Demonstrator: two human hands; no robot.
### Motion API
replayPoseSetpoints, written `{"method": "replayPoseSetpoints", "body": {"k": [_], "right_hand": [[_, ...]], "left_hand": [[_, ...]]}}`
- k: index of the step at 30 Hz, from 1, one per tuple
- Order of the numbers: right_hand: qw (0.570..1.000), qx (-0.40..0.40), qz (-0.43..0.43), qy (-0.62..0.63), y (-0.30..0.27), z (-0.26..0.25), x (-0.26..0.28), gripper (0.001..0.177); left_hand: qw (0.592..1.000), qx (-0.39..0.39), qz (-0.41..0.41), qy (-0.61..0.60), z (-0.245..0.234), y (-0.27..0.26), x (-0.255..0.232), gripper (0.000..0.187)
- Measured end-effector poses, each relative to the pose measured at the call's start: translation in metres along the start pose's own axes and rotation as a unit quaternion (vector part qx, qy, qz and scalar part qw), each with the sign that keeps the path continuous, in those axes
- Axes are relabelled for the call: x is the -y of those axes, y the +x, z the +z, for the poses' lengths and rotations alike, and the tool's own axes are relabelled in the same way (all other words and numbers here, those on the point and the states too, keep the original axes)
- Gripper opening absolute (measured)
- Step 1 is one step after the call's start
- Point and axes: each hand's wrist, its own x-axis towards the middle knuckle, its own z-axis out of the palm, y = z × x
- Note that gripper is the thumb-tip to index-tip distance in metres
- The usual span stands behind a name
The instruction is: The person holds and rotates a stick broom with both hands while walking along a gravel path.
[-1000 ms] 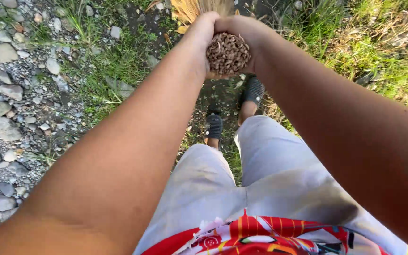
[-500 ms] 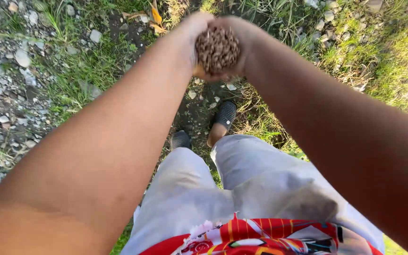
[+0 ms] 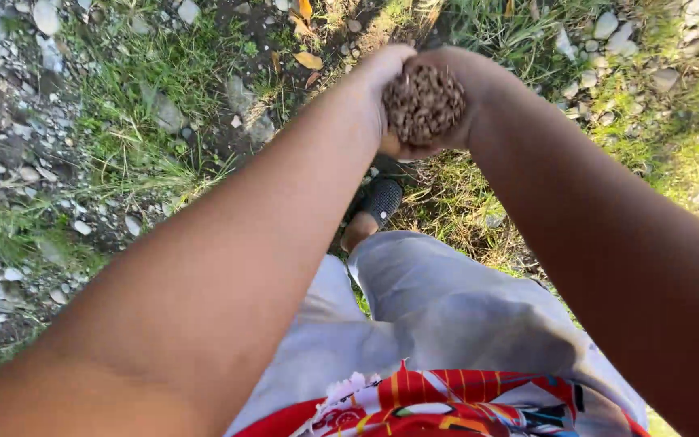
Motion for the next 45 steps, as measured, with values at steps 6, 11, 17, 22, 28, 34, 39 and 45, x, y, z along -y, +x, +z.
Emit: {"method": "replayPoseSetpoints", "body": {"k": [6,11,17,22,28,34,39,45], "right_hand": [[0.987,-0.149,-0.043,-0.03,-0.003,0.022,0.009,0.041],[0.995,-0.076,-0.043,-0.046,-0.026,0.043,0.009,0.053],[0.988,-0.03,0.097,-0.115,0.028,0.003,0.005,0.037],[0.935,-0.187,0.077,-0.29,0.025,0.007,0.044,0.032],[0.925,-0.214,-0.081,-0.303,0.017,0.043,0.018,0.033],[0.981,-0.144,-0.079,-0.106,0.001,0.085,0.02,0.062],[0.988,-0.063,0.136,-0.044,0.067,0.06,0.041,0.05],[0.978,-0.179,-0.1,0.023,0.063,0.117,0.015,0.052]], "left_hand": [[0.998,-0.01,0.055,-0.02,-0.007,0.004,-0.011,0.042],[0.974,-0.108,0.191,-0.061,-0.008,-0.024,0.025,0.051],[0.945,-0.191,0.133,-0.23,-0.008,0.015,0.033,0.051],[0.975,-0.073,0.052,-0.203,-0.01,0.038,-0.007,0.05],[0.961,0.159,0.062,-0.217,-0.046,0.024,-0.002,0.046],[0.954,0.121,0.105,-0.251,-0.06,-0.022,0.011,0.048],[0.973,-0.022,0.068,-0.218,-0.07,-0.014,-0.028,0.038],[0.987,0.041,0.061,-0.146,-0.117,-0.002,-0.056,0.033]]}}
